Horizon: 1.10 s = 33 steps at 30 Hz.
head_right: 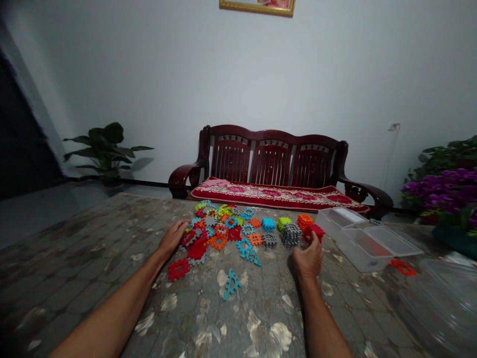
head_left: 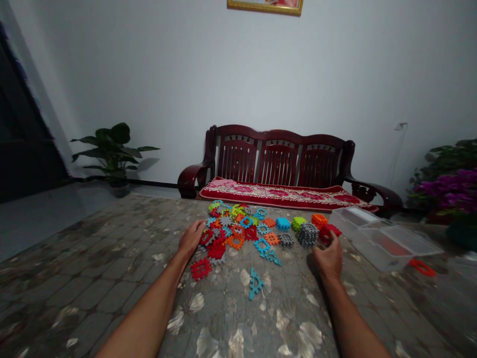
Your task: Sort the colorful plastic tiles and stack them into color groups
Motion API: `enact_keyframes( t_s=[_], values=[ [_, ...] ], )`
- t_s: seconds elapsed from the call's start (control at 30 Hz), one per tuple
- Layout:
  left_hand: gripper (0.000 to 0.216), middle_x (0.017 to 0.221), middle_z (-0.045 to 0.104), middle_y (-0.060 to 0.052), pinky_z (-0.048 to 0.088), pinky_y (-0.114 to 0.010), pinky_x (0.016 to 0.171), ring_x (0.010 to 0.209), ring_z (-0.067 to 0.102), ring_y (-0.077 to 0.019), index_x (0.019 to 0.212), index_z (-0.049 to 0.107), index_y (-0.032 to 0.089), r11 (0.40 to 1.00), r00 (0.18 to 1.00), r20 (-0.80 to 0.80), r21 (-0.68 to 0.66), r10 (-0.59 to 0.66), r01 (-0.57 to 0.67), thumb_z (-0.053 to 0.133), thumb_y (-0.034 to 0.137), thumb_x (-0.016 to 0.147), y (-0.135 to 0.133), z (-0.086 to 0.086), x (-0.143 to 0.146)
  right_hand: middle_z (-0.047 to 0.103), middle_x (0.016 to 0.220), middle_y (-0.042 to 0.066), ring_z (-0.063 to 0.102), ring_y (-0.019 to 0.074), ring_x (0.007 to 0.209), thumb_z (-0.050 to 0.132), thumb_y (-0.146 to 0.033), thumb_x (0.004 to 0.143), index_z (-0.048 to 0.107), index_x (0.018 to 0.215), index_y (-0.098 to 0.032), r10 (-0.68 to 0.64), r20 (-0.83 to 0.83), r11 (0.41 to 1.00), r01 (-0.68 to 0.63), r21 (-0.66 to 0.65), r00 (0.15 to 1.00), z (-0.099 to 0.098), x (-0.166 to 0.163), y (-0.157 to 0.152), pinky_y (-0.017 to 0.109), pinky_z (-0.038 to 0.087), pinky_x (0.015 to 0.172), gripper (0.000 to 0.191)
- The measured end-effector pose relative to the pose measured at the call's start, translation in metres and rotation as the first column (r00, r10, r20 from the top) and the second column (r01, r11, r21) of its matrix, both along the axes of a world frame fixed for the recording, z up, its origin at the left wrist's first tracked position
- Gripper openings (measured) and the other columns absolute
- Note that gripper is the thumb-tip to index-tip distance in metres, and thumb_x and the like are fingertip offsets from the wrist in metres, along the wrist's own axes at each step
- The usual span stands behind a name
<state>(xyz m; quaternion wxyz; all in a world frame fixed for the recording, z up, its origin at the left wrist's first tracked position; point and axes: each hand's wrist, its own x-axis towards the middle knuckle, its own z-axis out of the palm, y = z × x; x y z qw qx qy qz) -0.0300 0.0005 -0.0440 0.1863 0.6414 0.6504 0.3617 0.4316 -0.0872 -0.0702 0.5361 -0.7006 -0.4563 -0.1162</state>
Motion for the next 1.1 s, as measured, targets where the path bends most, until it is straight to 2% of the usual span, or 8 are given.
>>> enact_keyframes(
  t_s=[0.13, 0.23, 0.37, 0.5, 0.67, 0.87, 0.97, 1.1],
  values=[
    [0.055, 0.146, 0.063, -0.010, 0.038, -0.045, 0.118, 0.139, 0.053, -0.0257, 0.141, 0.060, 0.021, 0.995, 0.997, -0.034, 0.072, -0.073, 0.075, 0.037, 0.046, 0.097, -0.014, -0.005, -0.011, 0.068, 0.103, 0.012, 0.062, 0.0286, 0.095, 0.051, -0.027, 0.072, 0.063, 0.122, -0.016, -0.016, 0.113, 0.991, 0.001, 0.133, 0.994, 0.011, -0.015, -0.009, 0.047, 0.050, 0.094, 0.052],
    [0.066, 0.161, 0.048, -0.012, 0.032, -0.053, 0.122, 0.151, 0.037, -0.0309, 0.155, 0.049, 0.023, 0.972, 0.963, -0.199, 0.116, -0.180, 0.205, 0.040, 0.055, 0.097, -0.041, -0.020, -0.024, 0.068, 0.096, 0.007, 0.063, 0.0238, 0.088, 0.048, -0.020, 0.077, 0.065, 0.111, -0.020, 0.227, 0.242, 0.960, -0.259, 0.110, 0.943, 0.014, -0.038, -0.012, 0.039, 0.052, 0.087, 0.038],
    [0.078, 0.172, 0.028, -0.011, 0.024, -0.058, 0.124, 0.157, 0.022, -0.0366, 0.164, 0.032, 0.030, 0.922, 0.823, -0.487, 0.083, -0.294, 0.378, 0.048, 0.062, 0.095, -0.080, -0.036, -0.031, 0.071, 0.101, 0.007, 0.064, 0.0221, 0.096, 0.049, -0.016, 0.084, 0.067, 0.112, -0.022, 0.542, 0.369, 0.833, -0.540, -0.119, 0.755, 0.016, -0.080, -0.016, 0.034, 0.052, 0.089, 0.034],
    [0.084, 0.175, 0.017, -0.013, 0.021, -0.060, 0.124, 0.157, 0.021, -0.0390, 0.165, 0.029, 0.032, 0.892, 0.697, -0.638, 0.035, -0.326, 0.450, 0.054, 0.064, 0.092, -0.096, -0.036, -0.022, 0.069, 0.115, 0.011, 0.062, 0.0254, 0.108, 0.053, -0.018, 0.090, 0.067, 0.119, -0.020, 0.568, 0.386, 0.819, -0.448, -0.360, 0.727, 0.015, -0.113, -0.019, 0.037, 0.049, 0.096, 0.033],
    [0.072, 0.174, 0.019, -0.012, 0.021, -0.062, 0.123, 0.158, 0.018, -0.0389, 0.163, 0.035, 0.035, 0.898, 0.683, -0.657, 0.019, -0.320, 0.439, 0.052, 0.055, 0.096, -0.091, -0.025, 0.002, 0.070, 0.115, 0.012, 0.062, 0.0262, 0.107, 0.052, -0.024, 0.098, 0.072, 0.109, -0.021, 0.599, 0.344, 0.766, -0.392, -0.510, 0.723, 0.011, -0.123, -0.014, 0.038, 0.049, 0.097, 0.023],
    [0.067, 0.173, 0.022, -0.013, 0.015, -0.064, 0.124, 0.159, 0.014, -0.0383, 0.161, 0.041, 0.032, 0.919, 0.733, -0.609, 0.016, -0.303, 0.394, 0.054, 0.049, 0.097, -0.097, -0.010, 0.044, 0.071, 0.115, 0.009, 0.063, 0.0233, 0.110, 0.047, -0.025, 0.102, 0.071, 0.116, -0.022, 0.739, 0.244, 0.666, -0.626, -0.406, 0.628, 0.010, -0.126, -0.008, 0.038, 0.051, 0.100, 0.028],
    [0.076, 0.174, 0.019, -0.012, 0.013, -0.066, 0.124, 0.159, 0.013, -0.0388, 0.163, 0.035, 0.035, 0.871, 0.718, -0.575, 0.019, -0.392, 0.491, 0.055, 0.059, 0.094, -0.116, -0.011, 0.068, 0.070, 0.123, 0.010, 0.062, 0.0244, 0.116, 0.041, -0.025, 0.103, 0.068, 0.125, -0.023, 0.698, 0.254, 0.713, -0.621, -0.325, 0.669, 0.006, -0.124, -0.005, 0.042, 0.050, 0.104, 0.034],
    [0.089, 0.175, 0.015, -0.012, 0.012, -0.071, 0.123, 0.159, 0.012, -0.0403, 0.164, 0.031, 0.038, 0.736, 0.588, -0.562, -0.055, -0.582, 0.675, 0.062, 0.068, 0.086, -0.135, -0.017, 0.099, 0.067, 0.132, 0.013, 0.059, 0.0293, 0.122, 0.043, -0.024, 0.101, 0.067, 0.128, -0.021, 0.618, 0.304, 0.782, -0.523, -0.339, 0.725, 0.000, -0.123, -0.003, 0.048, 0.048, 0.107, 0.036]
  ],
)
